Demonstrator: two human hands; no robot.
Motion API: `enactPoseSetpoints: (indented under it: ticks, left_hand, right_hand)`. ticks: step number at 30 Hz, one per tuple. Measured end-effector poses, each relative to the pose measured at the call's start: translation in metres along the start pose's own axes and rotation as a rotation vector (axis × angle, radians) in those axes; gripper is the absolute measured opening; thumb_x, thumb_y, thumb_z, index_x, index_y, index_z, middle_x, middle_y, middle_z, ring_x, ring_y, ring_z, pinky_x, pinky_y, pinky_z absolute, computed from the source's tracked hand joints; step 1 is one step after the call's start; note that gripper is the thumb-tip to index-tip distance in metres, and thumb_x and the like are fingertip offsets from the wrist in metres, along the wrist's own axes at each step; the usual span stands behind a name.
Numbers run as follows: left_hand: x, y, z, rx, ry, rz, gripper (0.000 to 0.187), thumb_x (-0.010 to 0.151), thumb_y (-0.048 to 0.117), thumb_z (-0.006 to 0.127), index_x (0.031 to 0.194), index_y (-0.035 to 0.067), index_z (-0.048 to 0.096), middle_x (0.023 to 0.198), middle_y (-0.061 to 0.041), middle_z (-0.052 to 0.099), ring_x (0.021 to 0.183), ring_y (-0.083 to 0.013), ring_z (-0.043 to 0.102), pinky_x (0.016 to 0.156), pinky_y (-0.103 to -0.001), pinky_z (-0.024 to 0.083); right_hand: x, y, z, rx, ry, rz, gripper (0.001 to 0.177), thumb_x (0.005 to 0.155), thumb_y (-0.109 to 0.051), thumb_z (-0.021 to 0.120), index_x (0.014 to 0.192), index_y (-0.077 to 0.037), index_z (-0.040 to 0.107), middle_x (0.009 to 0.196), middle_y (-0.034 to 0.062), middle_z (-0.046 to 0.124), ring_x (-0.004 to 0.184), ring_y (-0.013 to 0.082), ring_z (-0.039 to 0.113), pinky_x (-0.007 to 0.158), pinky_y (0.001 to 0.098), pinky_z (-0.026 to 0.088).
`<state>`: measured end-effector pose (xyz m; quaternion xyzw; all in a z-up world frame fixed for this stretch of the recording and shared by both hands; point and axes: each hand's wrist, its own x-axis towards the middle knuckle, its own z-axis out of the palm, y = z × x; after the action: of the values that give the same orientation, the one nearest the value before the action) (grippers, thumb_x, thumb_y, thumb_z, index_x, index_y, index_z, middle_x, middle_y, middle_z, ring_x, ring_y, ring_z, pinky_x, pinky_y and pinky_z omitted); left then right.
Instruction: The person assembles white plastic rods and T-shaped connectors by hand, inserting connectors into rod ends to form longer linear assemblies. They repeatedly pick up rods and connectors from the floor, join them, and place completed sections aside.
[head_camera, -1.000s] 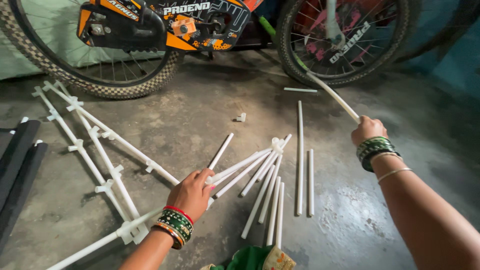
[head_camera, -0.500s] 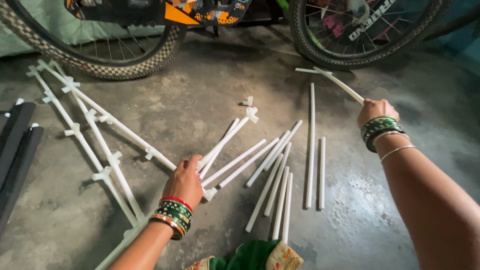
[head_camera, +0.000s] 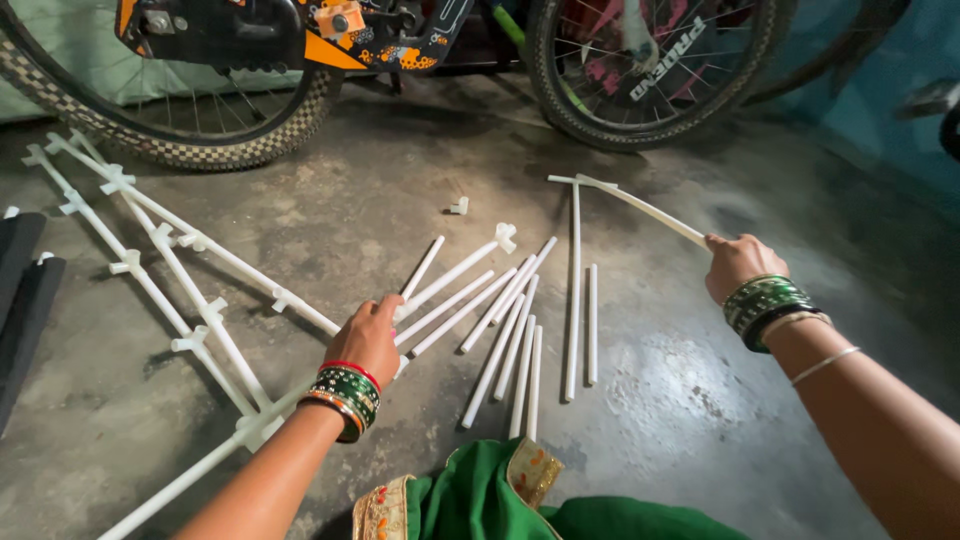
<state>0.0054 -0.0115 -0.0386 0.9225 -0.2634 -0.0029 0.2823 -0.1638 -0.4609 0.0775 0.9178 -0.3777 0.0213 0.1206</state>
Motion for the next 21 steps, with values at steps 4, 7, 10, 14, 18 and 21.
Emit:
enactPoseSetpoints:
  ticks: [4,7,10,14,18,21]
  left_hand:
    - [-0.003,0.001,-0.012,-0.006,0.044,0.010,0.040,0.089,0.004,0.061,0.126,0.019,0.058,0.110,-0.016,0.065,0.104,-0.0391,0.065,0.085,-0.049,0.054]
    - [-0.003,0.001,-0.015,0.001,0.059,0.015,0.042,0.088,0.002,0.060,0.127,0.018,0.058,0.110,-0.017,0.065,0.103,-0.0394,0.066,0.085,-0.048,0.054]
    - [-0.001,0.002,-0.012,-0.011,0.055,0.013,0.039,0.090,0.004,0.061,0.126,0.018,0.058,0.110,-0.017,0.065,0.102,-0.0394,0.066,0.084,-0.049,0.054]
    - [0.003,0.001,-0.006,-0.018,0.071,0.047,0.038,0.089,0.003,0.060,0.125,0.018,0.058,0.110,-0.017,0.066,0.101,-0.0396,0.066,0.084,-0.048,0.054]
    - [0.004,-0.003,-0.006,-0.013,0.074,0.057,0.038,0.088,0.003,0.061,0.124,0.017,0.058,0.109,-0.017,0.066,0.101,-0.0402,0.066,0.083,-0.049,0.054]
    - [0.007,-0.003,-0.010,-0.035,0.077,0.045,0.040,0.088,0.001,0.059,0.125,0.018,0.059,0.109,-0.017,0.065,0.100,-0.0401,0.066,0.083,-0.049,0.054]
  right_hand:
    - [-0.020,0.027,-0.018,0.061,0.009,-0.009,0.055,0.094,-0.010,0.055,0.144,-0.032,0.062,0.117,0.0122,0.072,0.104,0.0321,0.072,0.086,0.0462,0.062]
    - [-0.015,0.032,-0.022,0.055,-0.072,0.075,0.056,0.099,-0.010,0.050,0.149,-0.034,0.058,0.115,0.0131,0.073,0.100,0.0299,0.075,0.081,0.0444,0.066]
    - [-0.002,0.024,-0.016,0.055,-0.014,0.110,0.062,0.093,-0.006,0.054,0.149,-0.034,0.057,0.113,0.0149,0.071,0.099,0.0328,0.073,0.080,0.0449,0.064]
    - [0.010,0.003,-0.005,0.002,0.001,0.100,0.055,0.099,-0.010,0.051,0.148,-0.033,0.058,0.110,0.0153,0.072,0.098,0.0317,0.074,0.082,0.0435,0.063]
    - [0.009,-0.007,-0.013,-0.102,-0.104,0.083,0.050,0.105,-0.014,0.046,0.150,-0.033,0.056,0.111,0.0111,0.075,0.096,0.0289,0.076,0.081,0.0418,0.065]
    - [0.002,0.009,-0.031,-0.090,-0.155,0.086,0.057,0.101,-0.009,0.047,0.150,-0.037,0.053,0.124,0.0074,0.071,0.093,0.0254,0.077,0.075,0.0390,0.067]
